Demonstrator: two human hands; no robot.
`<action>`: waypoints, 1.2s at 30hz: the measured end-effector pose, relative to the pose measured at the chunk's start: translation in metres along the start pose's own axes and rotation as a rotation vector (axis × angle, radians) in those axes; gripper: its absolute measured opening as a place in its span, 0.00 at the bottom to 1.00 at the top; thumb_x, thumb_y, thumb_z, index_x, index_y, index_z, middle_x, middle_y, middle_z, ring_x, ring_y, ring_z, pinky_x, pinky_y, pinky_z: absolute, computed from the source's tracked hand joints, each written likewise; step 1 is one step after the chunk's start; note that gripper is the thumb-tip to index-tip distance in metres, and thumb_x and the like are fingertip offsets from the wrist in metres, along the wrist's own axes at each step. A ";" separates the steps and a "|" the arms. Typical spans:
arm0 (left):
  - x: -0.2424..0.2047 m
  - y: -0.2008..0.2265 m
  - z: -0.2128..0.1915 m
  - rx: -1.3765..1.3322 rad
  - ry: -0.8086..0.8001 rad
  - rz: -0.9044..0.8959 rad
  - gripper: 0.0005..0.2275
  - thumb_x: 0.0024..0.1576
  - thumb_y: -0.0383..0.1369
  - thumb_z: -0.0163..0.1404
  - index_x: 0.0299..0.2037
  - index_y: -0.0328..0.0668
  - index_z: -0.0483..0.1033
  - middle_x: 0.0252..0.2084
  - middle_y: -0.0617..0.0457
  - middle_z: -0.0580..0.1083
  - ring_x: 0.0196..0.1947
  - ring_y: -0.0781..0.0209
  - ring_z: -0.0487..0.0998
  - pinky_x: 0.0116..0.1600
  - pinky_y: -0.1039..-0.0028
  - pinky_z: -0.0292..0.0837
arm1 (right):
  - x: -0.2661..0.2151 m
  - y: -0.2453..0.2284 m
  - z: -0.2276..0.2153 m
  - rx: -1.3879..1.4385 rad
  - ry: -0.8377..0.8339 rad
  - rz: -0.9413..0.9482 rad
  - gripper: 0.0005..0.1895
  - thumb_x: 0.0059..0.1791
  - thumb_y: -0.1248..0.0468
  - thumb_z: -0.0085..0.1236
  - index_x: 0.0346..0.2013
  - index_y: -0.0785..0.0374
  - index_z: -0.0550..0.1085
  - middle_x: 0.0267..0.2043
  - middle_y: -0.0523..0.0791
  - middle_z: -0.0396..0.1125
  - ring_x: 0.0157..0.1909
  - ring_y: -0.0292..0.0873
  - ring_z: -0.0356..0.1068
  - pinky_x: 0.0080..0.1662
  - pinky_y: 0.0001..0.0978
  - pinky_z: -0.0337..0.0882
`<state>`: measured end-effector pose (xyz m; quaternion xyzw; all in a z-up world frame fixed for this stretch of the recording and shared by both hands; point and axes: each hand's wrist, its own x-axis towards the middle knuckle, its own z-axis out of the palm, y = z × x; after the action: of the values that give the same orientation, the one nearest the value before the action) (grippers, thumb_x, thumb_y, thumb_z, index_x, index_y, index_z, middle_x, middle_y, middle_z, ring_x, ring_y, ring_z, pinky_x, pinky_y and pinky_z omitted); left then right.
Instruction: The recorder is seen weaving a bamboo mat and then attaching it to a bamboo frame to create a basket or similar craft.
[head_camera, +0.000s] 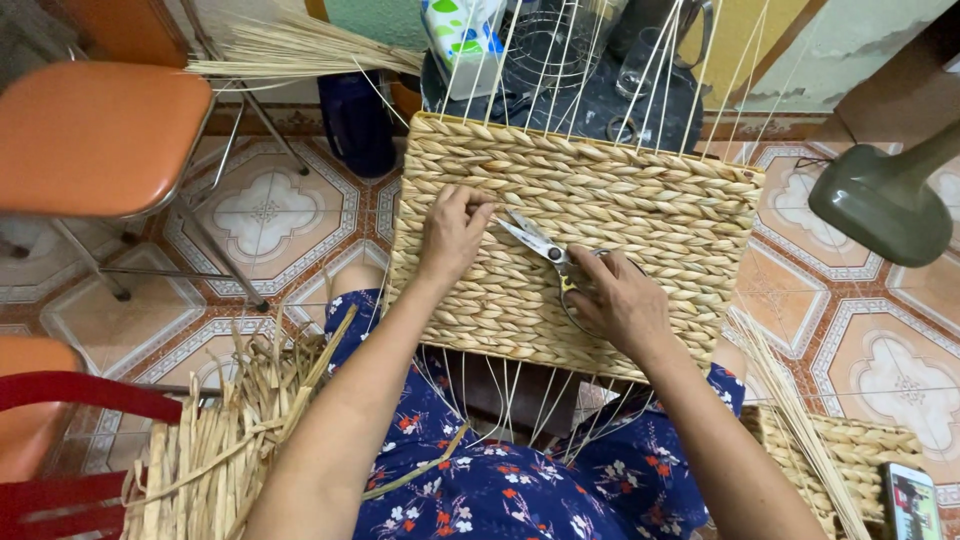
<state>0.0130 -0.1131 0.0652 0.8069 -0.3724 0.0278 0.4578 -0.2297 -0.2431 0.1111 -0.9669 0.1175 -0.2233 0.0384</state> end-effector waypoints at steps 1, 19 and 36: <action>0.000 -0.001 -0.001 -0.073 -0.026 -0.065 0.07 0.61 0.34 0.55 0.38 0.38 0.77 0.40 0.52 0.72 0.35 0.62 0.76 0.39 0.74 0.76 | 0.003 -0.001 0.001 -0.009 -0.013 -0.006 0.35 0.41 0.54 0.70 0.62 0.47 0.69 0.39 0.45 0.65 0.34 0.48 0.71 0.31 0.41 0.71; 0.015 -0.004 -0.036 -0.392 0.115 -0.213 0.04 0.62 0.29 0.48 0.43 0.38 0.71 0.37 0.54 0.78 0.35 0.69 0.81 0.36 0.79 0.81 | 0.025 -0.004 -0.003 0.073 -0.048 -0.022 0.35 0.44 0.56 0.66 0.65 0.47 0.66 0.39 0.45 0.66 0.33 0.48 0.71 0.32 0.42 0.72; 0.047 0.014 -0.039 -0.056 0.162 0.271 0.06 0.63 0.32 0.54 0.39 0.36 0.76 0.39 0.50 0.73 0.35 0.62 0.77 0.37 0.74 0.75 | 0.081 0.011 -0.002 -0.099 0.060 -0.150 0.34 0.44 0.54 0.67 0.64 0.49 0.67 0.39 0.44 0.65 0.34 0.44 0.70 0.30 0.36 0.70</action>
<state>0.0494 -0.1147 0.1160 0.7314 -0.4403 0.1438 0.5005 -0.1622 -0.2739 0.1460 -0.9666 0.0568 -0.2482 -0.0298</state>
